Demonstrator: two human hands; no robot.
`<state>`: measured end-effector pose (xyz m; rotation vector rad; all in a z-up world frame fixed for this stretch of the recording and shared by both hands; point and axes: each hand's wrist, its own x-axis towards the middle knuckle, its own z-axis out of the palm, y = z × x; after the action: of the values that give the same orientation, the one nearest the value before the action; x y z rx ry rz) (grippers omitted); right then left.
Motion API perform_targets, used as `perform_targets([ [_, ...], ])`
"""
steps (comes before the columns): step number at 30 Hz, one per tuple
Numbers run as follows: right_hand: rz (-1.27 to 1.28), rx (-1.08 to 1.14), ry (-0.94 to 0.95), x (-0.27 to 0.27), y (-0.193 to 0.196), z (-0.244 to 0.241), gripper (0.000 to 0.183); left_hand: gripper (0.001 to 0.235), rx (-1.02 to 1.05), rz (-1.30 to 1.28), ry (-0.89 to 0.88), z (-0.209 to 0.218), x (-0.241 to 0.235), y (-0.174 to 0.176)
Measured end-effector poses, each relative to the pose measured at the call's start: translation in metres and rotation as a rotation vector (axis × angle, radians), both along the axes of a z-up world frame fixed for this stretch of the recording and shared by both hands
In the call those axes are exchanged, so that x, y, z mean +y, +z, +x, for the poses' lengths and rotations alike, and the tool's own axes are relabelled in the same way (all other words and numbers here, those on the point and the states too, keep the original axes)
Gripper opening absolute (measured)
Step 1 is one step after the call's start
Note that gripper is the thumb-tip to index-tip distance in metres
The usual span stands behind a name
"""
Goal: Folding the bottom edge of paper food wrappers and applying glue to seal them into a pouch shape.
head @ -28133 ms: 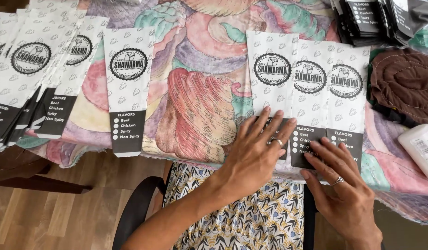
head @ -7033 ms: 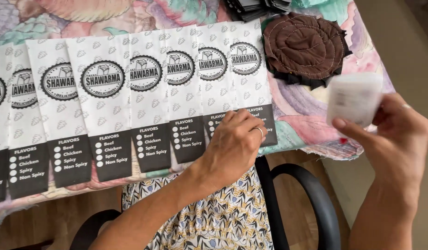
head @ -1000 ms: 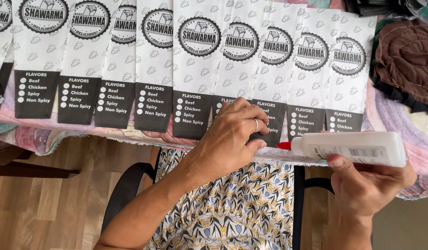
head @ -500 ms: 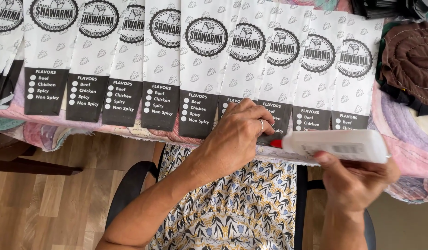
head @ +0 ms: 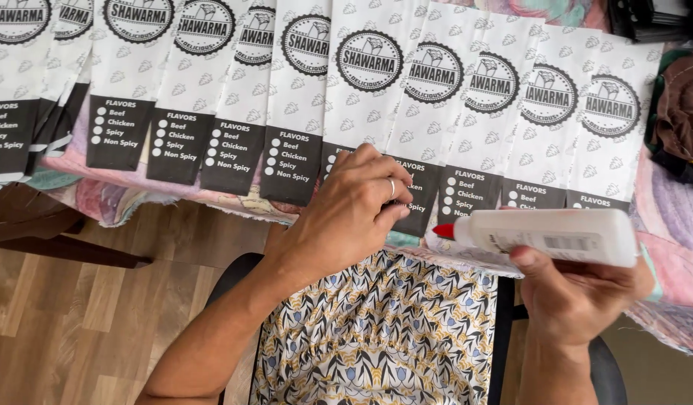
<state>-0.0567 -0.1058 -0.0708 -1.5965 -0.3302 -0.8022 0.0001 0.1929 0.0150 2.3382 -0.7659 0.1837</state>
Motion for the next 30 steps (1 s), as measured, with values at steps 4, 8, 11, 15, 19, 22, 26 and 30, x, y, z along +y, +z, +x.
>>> perform_targets([
  [4, -0.070, 0.231, -0.046, 0.032, 0.039, 0.001, 0.041, 0.032, 0.139, 0.005, -0.073, -0.007, 0.013, 0.005],
  [8, -0.075, 0.228, -0.032, 0.049, 0.038, 0.008, 0.040, 0.048, 0.149, 0.050, -0.108, -0.007, 0.019, 0.005],
  [11, -0.132, -0.033, 0.226, 0.067, 0.040, 0.016, 0.072, 0.051, 0.113, 0.015, -0.148, -0.007, 0.021, 0.005],
  [15, -0.094, 0.207, 0.069, 0.086, 0.056, 0.015, 0.040, 0.050, 0.101, 0.026, -0.149, -0.006, 0.022, 0.006],
  [19, -0.118, -0.058, 0.345, 0.044, 0.032, 0.022, 0.080, 0.049, 0.139, -0.004, -0.142, -0.005, 0.021, 0.006],
  [22, -0.074, 0.049, 0.036, 0.001, -0.006, 0.002, 0.075, 0.037, 0.102, 0.007, -0.094, -0.004, 0.018, -0.002],
  [26, 0.059, 0.089, -0.003, 0.006, 0.000, -0.002, 0.079, 0.028, 0.078, -0.089, -0.043, -0.004, 0.010, -0.005],
  [30, -0.095, 0.074, -0.010, 0.029, 0.008, 0.000, 0.071, 0.024, 0.073, -0.107, 0.007, -0.006, 0.008, -0.005],
])
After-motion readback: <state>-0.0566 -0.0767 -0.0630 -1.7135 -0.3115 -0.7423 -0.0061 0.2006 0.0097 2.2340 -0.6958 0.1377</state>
